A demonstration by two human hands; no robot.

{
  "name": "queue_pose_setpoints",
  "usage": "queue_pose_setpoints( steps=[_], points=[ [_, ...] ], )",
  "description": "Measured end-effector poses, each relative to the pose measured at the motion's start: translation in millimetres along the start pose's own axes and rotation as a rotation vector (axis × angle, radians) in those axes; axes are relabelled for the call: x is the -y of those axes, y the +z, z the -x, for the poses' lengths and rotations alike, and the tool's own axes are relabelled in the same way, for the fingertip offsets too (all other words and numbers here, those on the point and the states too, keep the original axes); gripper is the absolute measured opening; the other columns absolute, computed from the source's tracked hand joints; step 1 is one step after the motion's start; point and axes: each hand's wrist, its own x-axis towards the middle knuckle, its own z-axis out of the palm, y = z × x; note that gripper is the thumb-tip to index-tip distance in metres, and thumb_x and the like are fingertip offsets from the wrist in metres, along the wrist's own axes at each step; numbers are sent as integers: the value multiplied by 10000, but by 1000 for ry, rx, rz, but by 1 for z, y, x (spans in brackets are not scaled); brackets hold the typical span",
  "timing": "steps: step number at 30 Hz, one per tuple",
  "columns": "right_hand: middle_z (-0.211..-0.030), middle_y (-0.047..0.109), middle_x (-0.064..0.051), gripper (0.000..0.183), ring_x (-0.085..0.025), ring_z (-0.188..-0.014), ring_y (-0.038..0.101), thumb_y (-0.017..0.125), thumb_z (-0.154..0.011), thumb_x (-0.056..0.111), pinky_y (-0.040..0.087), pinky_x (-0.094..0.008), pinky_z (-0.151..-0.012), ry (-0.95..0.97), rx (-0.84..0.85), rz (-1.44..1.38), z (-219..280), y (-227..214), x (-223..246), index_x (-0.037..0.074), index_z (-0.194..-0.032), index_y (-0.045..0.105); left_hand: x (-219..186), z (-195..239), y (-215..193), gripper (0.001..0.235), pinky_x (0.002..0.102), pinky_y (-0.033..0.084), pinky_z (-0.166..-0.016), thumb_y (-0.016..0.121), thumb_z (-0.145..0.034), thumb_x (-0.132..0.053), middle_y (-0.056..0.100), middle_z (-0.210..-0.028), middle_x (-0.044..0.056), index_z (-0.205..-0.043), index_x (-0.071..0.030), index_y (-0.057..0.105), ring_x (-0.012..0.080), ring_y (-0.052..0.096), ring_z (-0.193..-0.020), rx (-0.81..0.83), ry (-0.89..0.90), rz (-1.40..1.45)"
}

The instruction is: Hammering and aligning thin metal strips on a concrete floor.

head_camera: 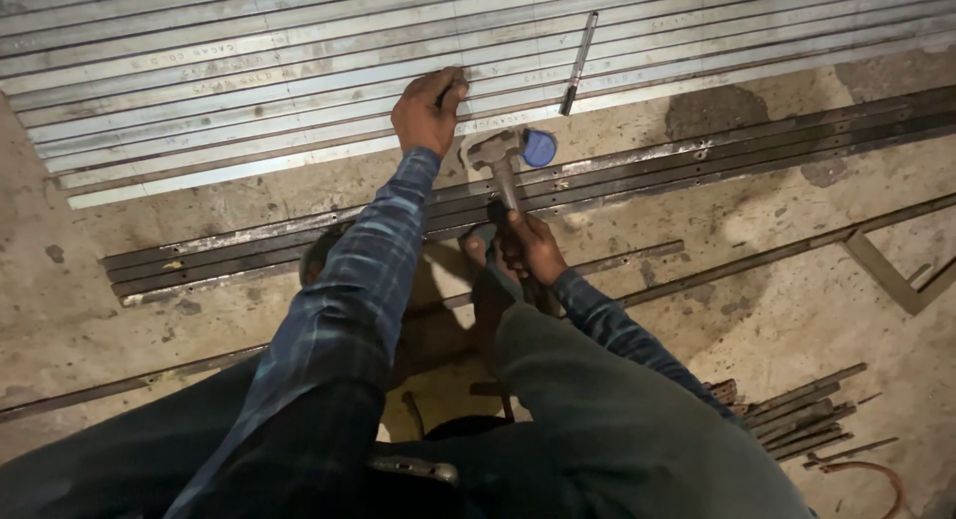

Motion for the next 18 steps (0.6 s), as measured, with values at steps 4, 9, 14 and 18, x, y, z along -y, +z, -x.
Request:
queue_pose_setpoints(
  steps=[4, 9, 14, 18],
  points=[
    [-645, 523, -38, 495, -136, -467, 514, 501, -1020, 541, 349, -283, -375, -1, 4, -14, 3, 3, 6, 54, -985, 582, 0, 0, 3, 278, 395, 553, -940, 790, -870, -310, 769, -1118, 73, -1132, -219, 792, 278, 706, -1079, -7, -26, -39],
    [-660, 556, -52, 521, -153, -475, 507, 510, -1027, 558, 354, -301, -384, 8, -24, 29, 3, 3, 5, 47, -960, 584, -7, -1, -4, 252, 404, 546, -948, 773, -905, -291, 761, -1141, 71, -1138, -193, 776, 285, 699, -1085, 10, 9, -61],
    [-832, 643, -94, 547, -233, -727, 575, 534, -1105, 533, 452, -385, -651, -424, -162, 401, -17, -18, -18, -6, -1092, 628, -6, -4, -14, 189, 415, 568, -890, 723, -977, -222, 756, -1169, 58, -1154, -167, 762, 280, 693, -1079, 86, 257, -159],
    [-749, 622, -129, 522, -278, -677, 599, 516, -1064, 510, 492, -429, -664, -453, -440, 671, 20, 7, 64, -1, -1109, 612, 6, -1, -8, 261, 397, 592, -852, 706, -937, -166, 738, -1198, 63, -1195, -172, 743, 267, 694, -1079, 64, 437, -193]
  ],
)
